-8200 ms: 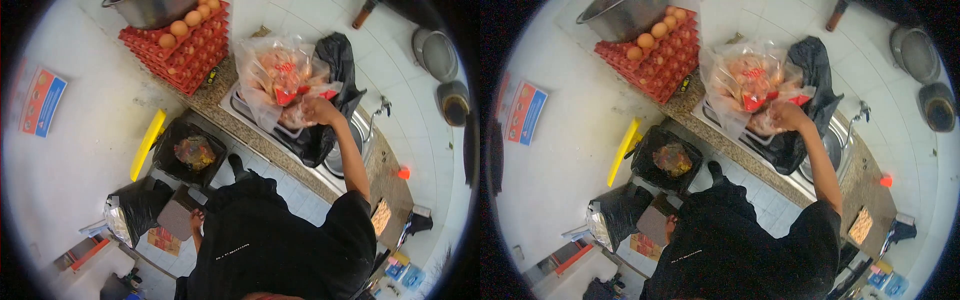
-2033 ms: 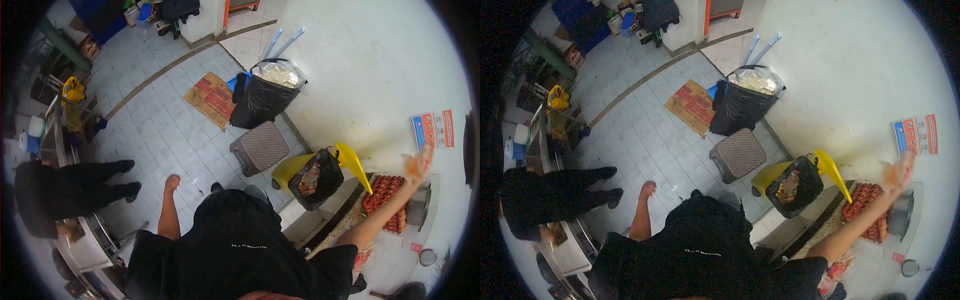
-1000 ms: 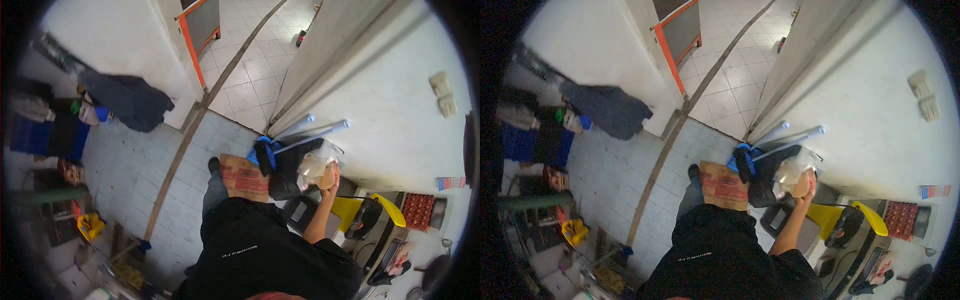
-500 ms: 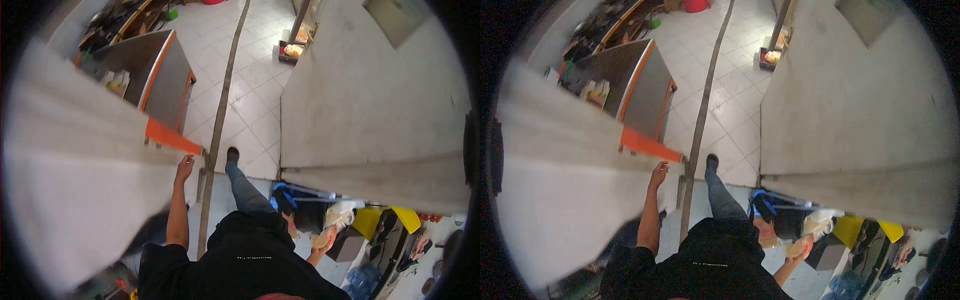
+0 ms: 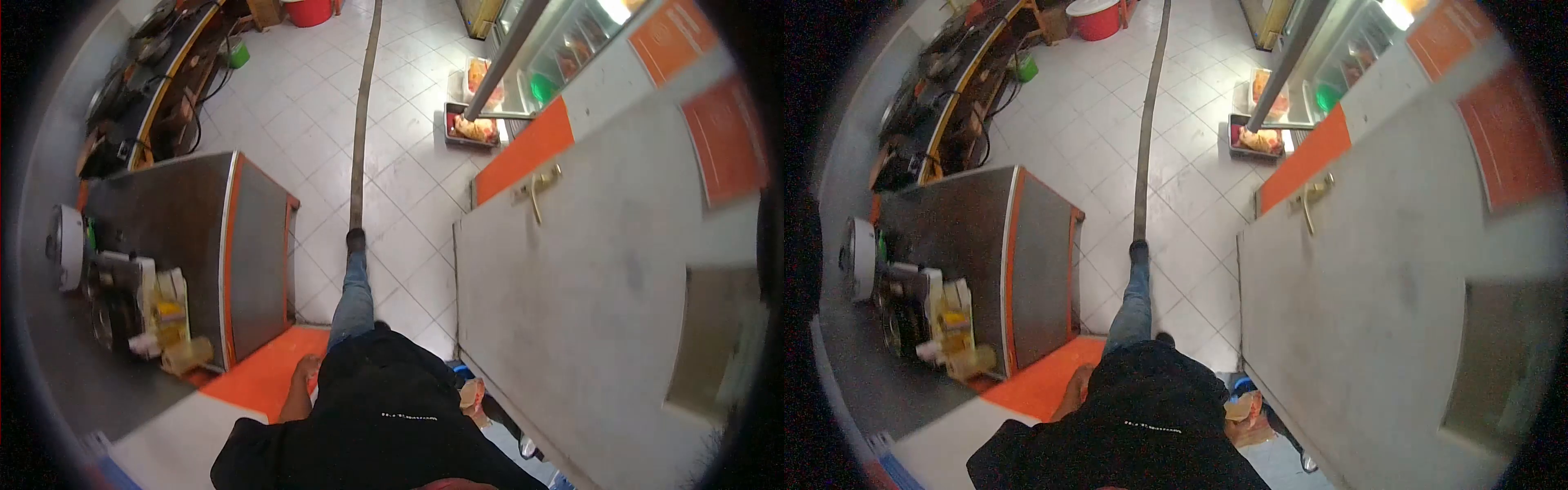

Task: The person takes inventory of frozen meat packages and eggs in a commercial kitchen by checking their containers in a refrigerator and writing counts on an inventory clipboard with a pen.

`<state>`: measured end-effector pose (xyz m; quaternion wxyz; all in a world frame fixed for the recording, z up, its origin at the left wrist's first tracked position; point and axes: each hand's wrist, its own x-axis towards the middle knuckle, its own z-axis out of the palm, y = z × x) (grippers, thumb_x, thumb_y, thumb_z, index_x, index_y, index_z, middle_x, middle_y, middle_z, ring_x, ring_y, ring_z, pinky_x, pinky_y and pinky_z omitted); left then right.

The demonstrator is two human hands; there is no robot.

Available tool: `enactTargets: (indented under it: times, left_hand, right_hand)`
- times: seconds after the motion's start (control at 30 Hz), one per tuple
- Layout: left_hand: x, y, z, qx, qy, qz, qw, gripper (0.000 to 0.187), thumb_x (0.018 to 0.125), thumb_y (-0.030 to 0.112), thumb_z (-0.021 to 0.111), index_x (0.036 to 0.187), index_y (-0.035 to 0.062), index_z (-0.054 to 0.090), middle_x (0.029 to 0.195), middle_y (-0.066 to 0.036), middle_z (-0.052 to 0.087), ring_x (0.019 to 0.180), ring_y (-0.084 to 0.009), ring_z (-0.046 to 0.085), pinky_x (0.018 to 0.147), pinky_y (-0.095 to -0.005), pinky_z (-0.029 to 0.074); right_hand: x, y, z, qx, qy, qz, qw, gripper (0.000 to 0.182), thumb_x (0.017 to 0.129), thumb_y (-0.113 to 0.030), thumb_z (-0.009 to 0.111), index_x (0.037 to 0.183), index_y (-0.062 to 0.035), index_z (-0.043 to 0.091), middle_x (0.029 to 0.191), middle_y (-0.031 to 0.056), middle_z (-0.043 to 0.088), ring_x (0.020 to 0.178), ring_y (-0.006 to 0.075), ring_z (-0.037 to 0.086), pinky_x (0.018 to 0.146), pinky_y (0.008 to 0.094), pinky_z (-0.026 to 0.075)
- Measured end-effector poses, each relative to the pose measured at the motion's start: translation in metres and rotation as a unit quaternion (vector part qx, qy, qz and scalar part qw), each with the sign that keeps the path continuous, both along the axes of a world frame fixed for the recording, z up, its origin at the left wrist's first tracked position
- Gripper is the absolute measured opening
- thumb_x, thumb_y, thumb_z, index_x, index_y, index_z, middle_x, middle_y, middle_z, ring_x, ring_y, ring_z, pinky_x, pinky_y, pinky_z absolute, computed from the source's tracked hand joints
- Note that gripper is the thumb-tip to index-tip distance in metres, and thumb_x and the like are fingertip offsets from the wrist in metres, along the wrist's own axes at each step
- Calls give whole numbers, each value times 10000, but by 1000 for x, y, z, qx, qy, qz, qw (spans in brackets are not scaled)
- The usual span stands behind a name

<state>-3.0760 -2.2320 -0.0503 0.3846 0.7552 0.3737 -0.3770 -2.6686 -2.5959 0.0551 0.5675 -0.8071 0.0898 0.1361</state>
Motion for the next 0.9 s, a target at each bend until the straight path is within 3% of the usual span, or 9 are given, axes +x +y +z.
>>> enactTargets:
  times: [0.17,0.33,0.37,0.4,0.43,0.5,0.57,0.67,0.9]
  left_hand:
    - [82,188,-11,-5,23,86,996,326,903,264,456,1083,33,600,1108,-199,602,1028,-353,582,864,-461,456]
    - [199,462,-37,213,-28,152,965,414,933,305,424,1192,12,560,1218,-210,570,1107,-393,546,918,-476,431]
    - [222,538,-60,280,-128,22,951,474,945,372,423,1212,-2,542,1231,-212,564,1146,-361,533,948,-445,421]
    - [269,594,-43,186,-156,291,925,421,933,338,473,1175,6,562,1123,-176,622,1034,-305,593,898,-411,449]
    - [351,632,46,231,-154,255,926,343,903,253,531,1159,28,574,1025,-126,641,898,-214,613,833,-353,473]
    - [426,746,40,206,-267,242,910,310,894,204,544,1159,47,578,983,-95,635,811,-158,595,776,-312,484]
    - [540,789,133,191,-276,262,905,280,892,217,556,1126,69,590,914,-110,648,853,-180,615,789,-305,485]
    - [658,848,158,197,-356,307,860,263,899,167,552,1131,47,585,880,-71,632,793,-140,590,735,-272,481]
    - [821,938,80,105,-260,247,928,280,881,169,562,1137,58,591,898,-92,648,776,-180,624,738,-296,492]
  right_hand:
    - [91,190,-16,11,0,25,1000,591,889,-312,534,1353,32,409,1381,141,453,1232,237,468,1013,373,388]
    - [216,387,-19,83,-52,82,992,602,892,-327,531,1359,29,401,1388,136,449,1232,231,470,1004,372,398]
    - [257,429,-23,128,-69,89,985,604,892,-330,531,1360,28,400,1389,135,448,1232,229,470,1003,372,400]
    - [303,475,-34,176,-84,93,977,589,893,-304,526,1364,23,394,1398,133,439,1243,230,461,1013,372,390]
    - [349,520,-47,224,-97,98,965,575,893,-278,521,1368,17,389,1408,130,429,1255,231,451,1024,371,380]
    - [431,601,-72,252,-143,130,948,546,894,-198,511,1382,5,371,1428,143,401,1291,249,414,1062,375,342]
    - [504,665,-102,306,-92,133,938,531,888,-191,536,1369,-21,389,1386,139,439,1256,249,447,1038,370,365]
    - [614,772,-88,514,182,-19,838,514,877,-202,576,1348,-61,424,1267,115,542,1158,243,531,957,360,435]
    - [889,971,-162,542,25,26,839,487,880,-147,552,1338,-44,422,1251,105,544,1098,239,566,879,347,502]
